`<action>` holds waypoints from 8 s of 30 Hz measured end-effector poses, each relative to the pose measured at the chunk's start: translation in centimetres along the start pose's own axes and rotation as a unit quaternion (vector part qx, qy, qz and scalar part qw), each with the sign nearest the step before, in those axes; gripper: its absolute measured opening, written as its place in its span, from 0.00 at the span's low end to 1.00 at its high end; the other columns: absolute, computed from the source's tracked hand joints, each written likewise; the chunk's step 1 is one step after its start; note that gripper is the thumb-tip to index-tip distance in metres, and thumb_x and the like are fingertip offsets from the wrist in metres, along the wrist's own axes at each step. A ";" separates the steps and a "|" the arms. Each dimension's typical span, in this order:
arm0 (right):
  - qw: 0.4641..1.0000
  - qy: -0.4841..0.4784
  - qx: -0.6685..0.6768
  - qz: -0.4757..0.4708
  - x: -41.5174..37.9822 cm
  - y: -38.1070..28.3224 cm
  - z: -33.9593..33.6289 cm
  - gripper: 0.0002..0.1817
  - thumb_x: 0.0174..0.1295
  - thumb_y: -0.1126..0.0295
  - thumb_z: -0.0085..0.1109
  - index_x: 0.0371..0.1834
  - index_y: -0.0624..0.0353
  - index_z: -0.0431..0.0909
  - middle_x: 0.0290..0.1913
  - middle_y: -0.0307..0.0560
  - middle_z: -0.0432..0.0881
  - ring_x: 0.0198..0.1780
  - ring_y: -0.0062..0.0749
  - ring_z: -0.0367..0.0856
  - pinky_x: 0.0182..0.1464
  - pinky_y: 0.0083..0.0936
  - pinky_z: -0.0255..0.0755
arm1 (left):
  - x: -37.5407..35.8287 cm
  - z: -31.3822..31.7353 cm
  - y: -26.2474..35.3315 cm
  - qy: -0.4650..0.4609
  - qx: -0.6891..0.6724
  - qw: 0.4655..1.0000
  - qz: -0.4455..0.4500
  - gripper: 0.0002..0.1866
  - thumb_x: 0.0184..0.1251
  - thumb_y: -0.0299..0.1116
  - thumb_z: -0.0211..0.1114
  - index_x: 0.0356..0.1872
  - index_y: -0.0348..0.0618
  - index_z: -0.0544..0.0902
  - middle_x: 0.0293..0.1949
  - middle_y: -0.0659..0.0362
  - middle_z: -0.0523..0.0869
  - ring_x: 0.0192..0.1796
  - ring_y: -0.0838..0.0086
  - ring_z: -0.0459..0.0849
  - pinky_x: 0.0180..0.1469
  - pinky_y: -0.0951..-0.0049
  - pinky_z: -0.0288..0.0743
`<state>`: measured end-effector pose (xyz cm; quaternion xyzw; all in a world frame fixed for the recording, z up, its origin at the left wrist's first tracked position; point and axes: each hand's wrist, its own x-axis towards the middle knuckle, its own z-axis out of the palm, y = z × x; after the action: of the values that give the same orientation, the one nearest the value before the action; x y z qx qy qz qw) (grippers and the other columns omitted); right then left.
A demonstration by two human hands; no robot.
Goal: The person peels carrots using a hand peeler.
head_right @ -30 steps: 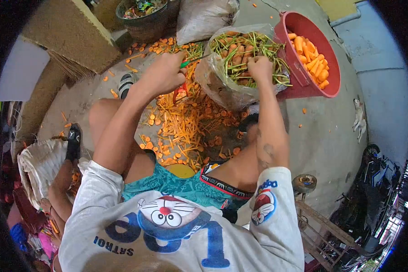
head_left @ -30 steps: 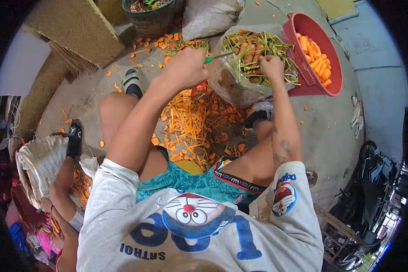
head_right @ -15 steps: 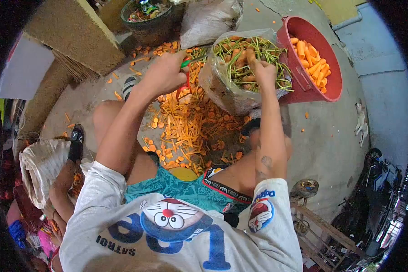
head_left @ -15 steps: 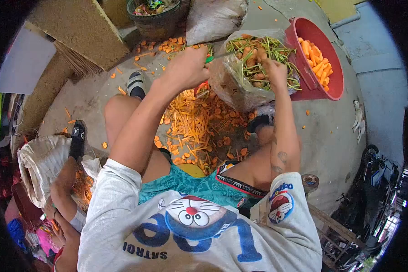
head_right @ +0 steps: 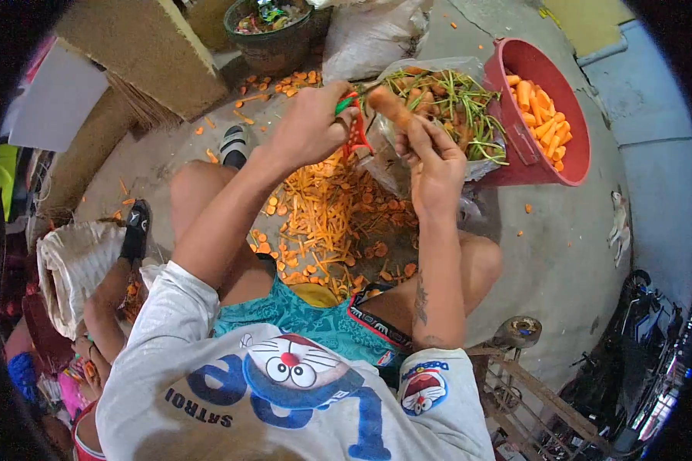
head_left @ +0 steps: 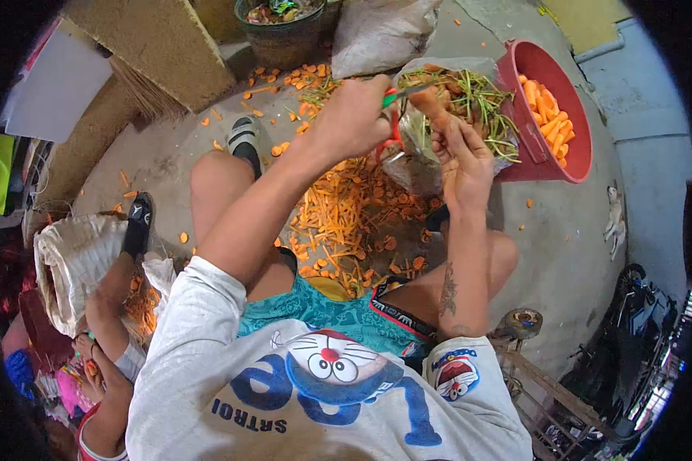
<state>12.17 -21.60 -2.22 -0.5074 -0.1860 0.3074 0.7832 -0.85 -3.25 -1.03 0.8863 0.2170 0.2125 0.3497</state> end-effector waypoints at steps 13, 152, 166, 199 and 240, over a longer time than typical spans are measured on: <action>0.982 0.030 0.187 0.025 -0.4 -1.4 -0.3 0.21 0.74 0.66 0.62 0.66 0.61 0.76 0.58 0.45 0.83 0.56 0.30 0.82 0.57 0.31 0.77 | 0.2 0.4 -1.3 -0.007 -0.002 1.000 0.022 0.11 0.67 0.31 0.64 0.42 0.31 0.81 0.31 0.37 0.84 0.36 0.41 0.84 0.40 0.51 0.75; 0.987 -0.097 0.072 0.105 -4.2 -1.6 0.9 0.28 0.72 0.64 0.52 0.70 0.73 0.72 0.38 0.47 0.83 0.27 0.26 0.76 0.22 0.22 0.62 | 0.6 -0.7 -1.2 0.163 -0.325 0.928 0.083 0.12 0.67 0.33 0.76 0.45 0.40 0.84 0.35 0.65 0.87 0.33 0.84 0.82 0.35 0.79 0.78; 0.943 -0.212 0.146 0.209 -4.5 -2.7 2.3 0.24 0.75 0.62 0.54 0.66 0.68 0.76 0.39 0.46 0.82 0.28 0.24 0.78 0.23 0.19 0.65 | 1.7 -4.3 -1.1 0.243 -0.326 0.910 0.076 0.11 0.73 0.34 0.72 0.40 0.40 0.80 0.30 0.64 0.85 0.28 0.80 0.80 0.32 0.73 0.75; 0.954 -0.095 0.273 -0.079 7.4 -12.2 -13.8 0.26 0.77 0.55 0.57 0.64 0.68 0.73 0.54 0.51 0.83 0.42 0.28 0.81 0.38 0.19 0.75 | -0.7 -0.7 -1.6 -0.085 0.091 0.992 -0.009 0.14 0.64 0.29 0.63 0.48 0.33 0.80 0.35 0.36 0.86 0.43 0.39 0.85 0.45 0.45 0.76; 1.000 0.007 0.021 0.021 1.4 -0.4 -0.2 0.17 0.73 0.64 0.42 0.58 0.61 0.72 0.43 0.47 0.81 0.38 0.29 0.82 0.35 0.27 0.78 | 1.9 -0.6 -2.1 0.092 -0.322 0.941 0.052 0.13 0.70 0.43 0.74 0.41 0.44 0.84 0.31 0.68 0.85 0.31 0.85 0.79 0.34 0.79 0.73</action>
<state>13.41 -20.93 -1.96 -0.4966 -0.1631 0.3238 0.7887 -0.12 -0.59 -1.70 0.7132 0.1221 0.3690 0.5833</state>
